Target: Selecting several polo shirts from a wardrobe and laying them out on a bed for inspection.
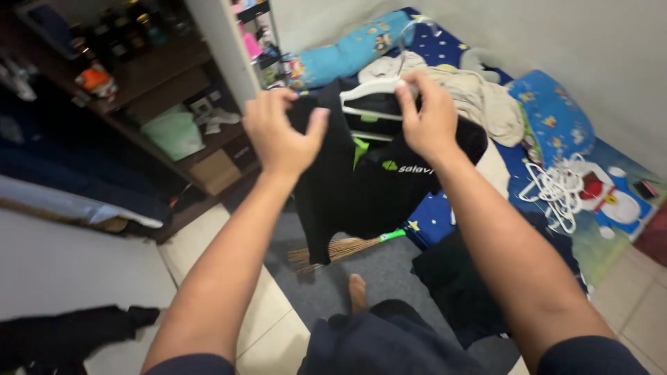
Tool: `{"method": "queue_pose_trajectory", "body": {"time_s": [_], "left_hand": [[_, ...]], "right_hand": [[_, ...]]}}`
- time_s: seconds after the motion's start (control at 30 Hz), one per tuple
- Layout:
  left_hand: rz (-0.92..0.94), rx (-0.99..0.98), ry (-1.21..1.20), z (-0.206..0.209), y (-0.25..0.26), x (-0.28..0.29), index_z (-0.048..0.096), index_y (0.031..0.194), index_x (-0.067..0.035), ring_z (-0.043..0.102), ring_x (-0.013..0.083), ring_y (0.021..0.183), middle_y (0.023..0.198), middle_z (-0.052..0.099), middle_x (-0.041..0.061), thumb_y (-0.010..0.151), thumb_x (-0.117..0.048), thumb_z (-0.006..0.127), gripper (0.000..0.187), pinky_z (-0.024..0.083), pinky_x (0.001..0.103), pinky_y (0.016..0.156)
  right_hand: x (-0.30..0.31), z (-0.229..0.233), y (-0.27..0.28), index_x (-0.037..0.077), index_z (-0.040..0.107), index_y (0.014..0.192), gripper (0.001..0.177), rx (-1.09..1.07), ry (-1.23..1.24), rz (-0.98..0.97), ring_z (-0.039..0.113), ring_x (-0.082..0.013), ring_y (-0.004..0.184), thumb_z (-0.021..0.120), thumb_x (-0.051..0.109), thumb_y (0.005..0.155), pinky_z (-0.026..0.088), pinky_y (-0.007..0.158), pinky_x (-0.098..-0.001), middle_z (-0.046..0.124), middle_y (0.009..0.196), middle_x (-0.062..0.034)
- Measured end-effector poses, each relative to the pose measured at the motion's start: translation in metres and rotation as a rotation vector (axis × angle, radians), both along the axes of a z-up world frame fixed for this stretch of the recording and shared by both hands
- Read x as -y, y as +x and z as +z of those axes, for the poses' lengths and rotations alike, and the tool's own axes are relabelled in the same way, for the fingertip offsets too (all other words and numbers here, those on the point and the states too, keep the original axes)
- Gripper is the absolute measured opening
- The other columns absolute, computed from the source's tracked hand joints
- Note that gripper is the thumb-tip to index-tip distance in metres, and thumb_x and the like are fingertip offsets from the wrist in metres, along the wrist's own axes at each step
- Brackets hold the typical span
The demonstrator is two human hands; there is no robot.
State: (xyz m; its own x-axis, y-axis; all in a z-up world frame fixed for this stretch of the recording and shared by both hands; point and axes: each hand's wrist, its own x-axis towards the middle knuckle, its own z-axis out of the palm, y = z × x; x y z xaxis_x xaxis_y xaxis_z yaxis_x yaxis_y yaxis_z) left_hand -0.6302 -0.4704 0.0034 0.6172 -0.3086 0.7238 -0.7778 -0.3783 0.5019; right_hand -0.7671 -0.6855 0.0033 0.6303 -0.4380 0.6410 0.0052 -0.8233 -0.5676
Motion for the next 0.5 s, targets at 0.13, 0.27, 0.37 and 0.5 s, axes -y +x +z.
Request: {"method": "queue_pose_trajectory", "body": {"time_s": [0.13,0.27,0.37,0.5], "left_hand": [[-0.081,-0.010,0.011,0.012,-0.022,0.085,0.053,0.104,-0.007,0.057,0.0374,0.099,0.099,0.057,0.012,0.062,-0.051,0.092,0.073,0.045,0.050,0.079],[-0.236,0.008,-0.053,0.021,-0.015,0.175,0.053,0.105,-0.010,0.064,0.0364,0.098,0.097,0.063,0.012,0.076,-0.026,0.078,0.041,0.051,0.048,0.078],[-0.405,-0.036,-0.194,0.032,-0.017,0.244,0.053,0.109,-0.008,0.068,0.0398,0.096,0.094,0.069,0.015,0.087,-0.010,0.062,0.024,0.054,0.049,0.082],[-0.491,0.094,-0.278,0.033,-0.012,0.339,0.061,0.114,-0.005,0.068,0.0467,0.095,0.099,0.073,0.022,0.094,-0.006,0.061,0.020,0.053,0.052,0.085]], "right_hand": [[0.052,0.024,-0.037,0.001,0.067,0.114,0.017,0.106,-0.073,-0.069,0.070,-0.0356,0.097,0.066,0.016,0.106,0.052,0.084,-0.0414,0.072,0.105,-0.0191],[0.114,0.052,-0.078,-0.001,0.066,0.114,0.012,0.203,-0.162,-0.087,0.071,-0.0319,0.098,0.068,0.007,0.105,0.054,0.088,-0.0402,0.072,0.103,-0.0171],[0.168,0.068,-0.117,-0.001,0.065,0.112,0.012,0.186,-0.223,-0.151,0.071,-0.0307,0.096,0.069,0.000,0.100,0.055,0.086,-0.0394,0.071,0.101,-0.0172],[0.228,0.085,-0.168,0.000,0.066,0.108,0.012,0.086,-0.225,-0.261,0.070,-0.0298,0.091,0.070,-0.004,0.098,0.055,0.081,-0.0382,0.069,0.099,-0.0171]]}}
